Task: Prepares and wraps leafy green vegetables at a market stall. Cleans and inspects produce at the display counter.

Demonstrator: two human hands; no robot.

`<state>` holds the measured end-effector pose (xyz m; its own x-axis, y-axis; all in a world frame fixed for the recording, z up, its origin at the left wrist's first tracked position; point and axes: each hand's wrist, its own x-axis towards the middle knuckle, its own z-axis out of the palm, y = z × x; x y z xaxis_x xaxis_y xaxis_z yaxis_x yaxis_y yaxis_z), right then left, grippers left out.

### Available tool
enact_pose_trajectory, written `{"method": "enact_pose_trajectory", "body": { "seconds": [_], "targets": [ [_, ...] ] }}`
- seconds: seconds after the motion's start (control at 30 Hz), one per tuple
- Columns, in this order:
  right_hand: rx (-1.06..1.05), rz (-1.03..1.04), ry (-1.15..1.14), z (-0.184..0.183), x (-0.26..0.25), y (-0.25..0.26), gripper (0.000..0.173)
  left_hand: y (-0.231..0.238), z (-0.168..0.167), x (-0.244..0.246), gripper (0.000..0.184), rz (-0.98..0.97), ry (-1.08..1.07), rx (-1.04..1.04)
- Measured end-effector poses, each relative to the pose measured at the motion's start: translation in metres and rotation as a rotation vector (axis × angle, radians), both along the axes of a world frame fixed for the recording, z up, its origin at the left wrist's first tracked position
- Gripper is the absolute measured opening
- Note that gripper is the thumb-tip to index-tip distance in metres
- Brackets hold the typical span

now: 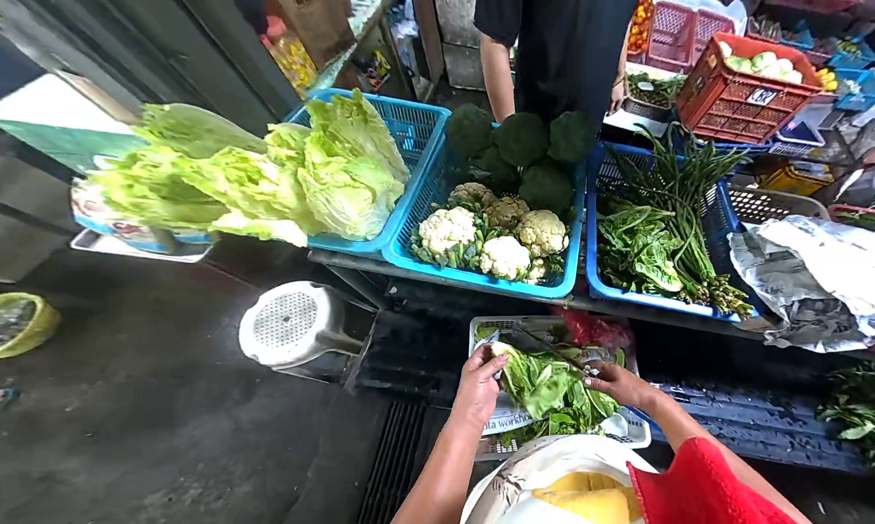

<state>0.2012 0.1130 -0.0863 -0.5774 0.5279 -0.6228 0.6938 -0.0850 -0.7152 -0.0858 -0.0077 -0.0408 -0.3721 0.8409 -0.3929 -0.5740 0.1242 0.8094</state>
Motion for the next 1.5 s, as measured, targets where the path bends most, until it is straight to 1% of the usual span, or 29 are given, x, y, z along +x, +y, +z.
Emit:
{"method": "enact_pose_trajectory", "body": {
  "seconds": [0.07, 0.1, 0.17, 0.2, 0.27, 0.33, 0.37, 0.43, 0.53, 0.57, 0.67, 0.73, 0.8, 0.83, 0.87, 0.93, 0.97, 1.0, 1.03, 1.07, 1.1, 1.13, 1.2, 1.27, 1.3, 1.37, 1.4, 1.5],
  "targets": [
    [0.005, -0.022, -0.129, -0.026, 0.016, -0.007, 0.064, 0.003, 0.009, -0.005, 0.031, 0.089, -0.071, 0.000],
    [-0.002, -0.052, -0.190, -0.039, 0.025, -0.011, 0.071, 0.004, 0.013, -0.007, 0.031, 0.113, -0.099, 0.014],
    [-0.026, -0.101, -0.283, -0.062, 0.044, -0.021, 0.083, 0.007, 0.022, -0.009, 0.027, 0.124, -0.153, 0.046],
    [-0.026, -0.118, -0.305, -0.073, 0.054, -0.026, 0.085, 0.009, 0.026, -0.008, 0.025, 0.123, -0.176, 0.057],
    [-0.058, -0.125, -0.311, -0.083, 0.070, -0.035, 0.079, 0.014, 0.034, -0.002, 0.024, 0.120, -0.212, 0.077],
    [-0.094, -0.102, -0.287, -0.079, 0.080, -0.041, 0.067, 0.021, 0.041, 0.006, 0.024, 0.106, -0.197, 0.094],
    [-0.110, -0.086, -0.276, -0.075, 0.083, -0.044, 0.060, 0.025, 0.045, 0.012, 0.024, 0.092, -0.157, 0.106],
    [-0.125, -0.059, -0.272, -0.080, 0.092, -0.048, 0.056, 0.038, 0.054, 0.025, 0.025, 0.035, 0.000, 0.182],
    [-0.081, -0.049, -0.255, -0.118, 0.112, -0.054, 0.057, 0.067, 0.079, 0.049, 0.028, -0.099, 0.351, 0.374],
    [-0.091, -0.039, -0.267, -0.122, 0.116, -0.054, 0.058, 0.079, 0.093, 0.060, 0.031, -0.136, 0.497, 0.414],
    [-0.133, -0.023, -0.296, -0.115, 0.123, -0.056, 0.058, 0.118, 0.126, 0.098, 0.039, -0.210, 0.980, 0.541],
    [-0.157, -0.029, -0.289, -0.109, 0.127, -0.055, 0.057, 0.148, 0.136, 0.127, 0.039, -0.254, 1.257, 0.652],
    [-0.159, -0.041, -0.274, -0.117, 0.134, -0.055, 0.058, 0.181, 0.137, 0.155, 0.038, -0.316, 1.556, 0.729],
    [-0.154, -0.053, -0.261, -0.125, 0.139, -0.057, 0.058, 0.196, 0.133, 0.168, 0.038, -0.384, 1.699, 0.725],
    [-0.163, -0.065, -0.242, -0.127, 0.142, -0.057, 0.058, 0.210, 0.125, 0.178, 0.038, -0.492, 1.823, 0.675],
    [-0.167, -0.082, -0.215, -0.127, 0.148, -0.056, 0.057, 0.234, 0.103, 0.189, 0.043, -0.788, 1.988, 0.463],
    [-0.174, -0.088, -0.211, -0.127, 0.150, -0.056, 0.057, 0.243, 0.089, 0.191, 0.048, -0.931, 2.014, 0.339],
    [-0.184, -0.094, -0.212, -0.128, 0.154, -0.056, 0.057, 0.249, 0.078, 0.190, 0.054, -1.024, 2.003, 0.246],
    [-0.197, -0.095, -0.212, -0.129, 0.157, -0.057, 0.056, 0.251, 0.072, 0.189, 0.060, -1.065, 1.980, 0.187],
    [-0.212, -0.090, -0.214, -0.131, 0.161, -0.057, 0.055, 0.250, 0.069, 0.186, 0.063, -1.049, 1.965, 0.181],
    [-0.234, -0.078, -0.222, -0.131, 0.163, -0.057, 0.055, 0.246, 0.069, 0.182, 0.065, -0.989, 1.953, 0.229],
    [-0.253, -0.061, -0.234, -0.131, 0.166, -0.058, 0.056, 0.238, 0.069, 0.177, 0.066, -0.900, 1.930, 0.319],
    [-0.269, 0.016, -0.281, -0.134, 0.170, -0.061, 0.055, 0.216, 0.070, 0.167, 0.061, -0.663, 1.876, 0.513],
    [-0.267, 0.094, -0.327, -0.139, 0.172, -0.062, 0.053, 0.191, 0.069, 0.149, 0.054, -0.460, 1.776, 0.610],
    [-0.268, 0.123, -0.342, -0.140, 0.172, -0.062, 0.053, 0.175, 0.064, 0.136, 0.050, -0.374, 1.722, 0.617],
    [-0.266, 0.156, -0.362, -0.135, 0.168, -0.056, 0.052, 0.142, 0.043, 0.110, 0.041, -0.238, 1.627, 0.577],
    [-0.264, 0.152, -0.351, -0.131, 0.167, -0.051, 0.051, 0.126, 0.029, 0.098, 0.038, -0.196, 1.604, 0.530],
    [-0.253, 0.129, -0.269, -0.128, 0.162, -0.031, 0.051, 0.084, -0.010, 0.068, 0.037, -0.138, 1.600, 0.323]
  ]
}}
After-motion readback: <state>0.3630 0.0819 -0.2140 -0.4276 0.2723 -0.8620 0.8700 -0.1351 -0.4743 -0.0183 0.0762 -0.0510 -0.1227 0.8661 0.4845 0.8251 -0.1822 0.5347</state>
